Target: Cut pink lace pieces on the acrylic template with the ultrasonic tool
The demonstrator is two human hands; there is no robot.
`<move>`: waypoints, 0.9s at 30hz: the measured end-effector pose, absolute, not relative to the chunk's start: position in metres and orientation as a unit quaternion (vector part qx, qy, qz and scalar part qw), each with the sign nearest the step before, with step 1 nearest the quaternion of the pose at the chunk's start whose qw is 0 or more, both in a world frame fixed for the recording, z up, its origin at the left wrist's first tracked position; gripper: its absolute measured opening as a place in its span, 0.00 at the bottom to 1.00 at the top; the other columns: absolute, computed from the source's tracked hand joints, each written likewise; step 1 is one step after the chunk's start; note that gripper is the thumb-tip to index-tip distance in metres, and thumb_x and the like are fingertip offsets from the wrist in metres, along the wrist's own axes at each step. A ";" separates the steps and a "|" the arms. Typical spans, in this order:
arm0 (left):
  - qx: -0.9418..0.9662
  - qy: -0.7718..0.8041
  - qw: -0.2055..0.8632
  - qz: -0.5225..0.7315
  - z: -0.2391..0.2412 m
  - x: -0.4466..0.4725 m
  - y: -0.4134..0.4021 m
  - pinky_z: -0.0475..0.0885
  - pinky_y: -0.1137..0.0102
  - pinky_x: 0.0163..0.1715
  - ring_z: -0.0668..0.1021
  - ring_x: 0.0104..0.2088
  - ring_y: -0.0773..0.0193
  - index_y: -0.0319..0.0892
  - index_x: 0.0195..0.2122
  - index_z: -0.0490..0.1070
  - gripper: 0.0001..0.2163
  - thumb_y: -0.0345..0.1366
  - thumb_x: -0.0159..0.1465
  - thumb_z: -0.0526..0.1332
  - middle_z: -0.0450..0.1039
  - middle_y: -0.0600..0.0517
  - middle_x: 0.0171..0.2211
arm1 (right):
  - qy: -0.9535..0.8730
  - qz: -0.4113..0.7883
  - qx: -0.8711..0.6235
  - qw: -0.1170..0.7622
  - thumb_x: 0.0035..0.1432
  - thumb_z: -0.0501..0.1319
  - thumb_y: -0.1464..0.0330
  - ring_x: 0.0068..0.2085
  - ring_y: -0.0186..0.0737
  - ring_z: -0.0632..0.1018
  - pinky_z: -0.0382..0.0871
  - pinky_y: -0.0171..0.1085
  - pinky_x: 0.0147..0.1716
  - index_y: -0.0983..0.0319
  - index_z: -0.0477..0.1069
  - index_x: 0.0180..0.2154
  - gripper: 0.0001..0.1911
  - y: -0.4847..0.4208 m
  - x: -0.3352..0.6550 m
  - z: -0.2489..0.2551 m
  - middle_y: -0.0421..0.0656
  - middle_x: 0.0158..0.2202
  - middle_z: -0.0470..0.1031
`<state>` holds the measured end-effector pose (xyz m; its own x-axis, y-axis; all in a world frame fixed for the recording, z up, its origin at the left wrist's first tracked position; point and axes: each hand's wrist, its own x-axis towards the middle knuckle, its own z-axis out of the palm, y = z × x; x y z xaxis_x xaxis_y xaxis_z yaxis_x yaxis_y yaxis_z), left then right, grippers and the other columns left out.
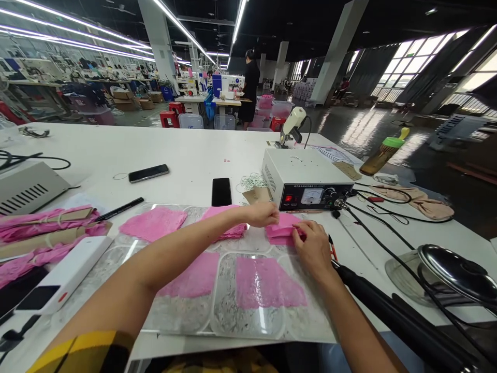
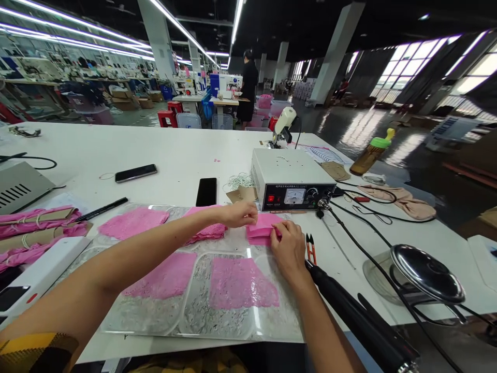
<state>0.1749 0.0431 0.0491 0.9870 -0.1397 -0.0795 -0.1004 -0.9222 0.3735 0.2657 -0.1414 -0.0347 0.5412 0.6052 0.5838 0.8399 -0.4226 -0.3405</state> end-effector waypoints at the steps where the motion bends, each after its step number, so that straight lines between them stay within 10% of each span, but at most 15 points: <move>1: 0.977 -0.068 0.195 -0.054 0.051 0.169 0.043 0.72 0.67 0.42 0.75 0.40 0.63 0.37 0.38 0.72 0.06 0.34 0.68 0.58 0.72 0.49 0.41 | -0.452 -0.196 -0.815 0.305 0.60 0.54 0.67 0.42 0.45 0.72 0.67 0.45 0.43 0.62 0.76 0.38 0.12 -0.146 0.264 -0.033 0.48 0.39 0.75; 27: 0.966 -0.125 0.218 -0.067 0.014 0.037 -0.010 0.58 0.64 0.44 0.70 0.38 0.61 0.41 0.25 0.69 0.08 0.27 0.62 0.61 0.71 0.51 0.37 | -0.726 -0.121 -0.610 0.292 0.60 0.56 0.78 0.37 0.38 0.74 0.69 0.41 0.42 0.58 0.74 0.42 0.13 -0.222 0.178 -0.026 0.42 0.33 0.75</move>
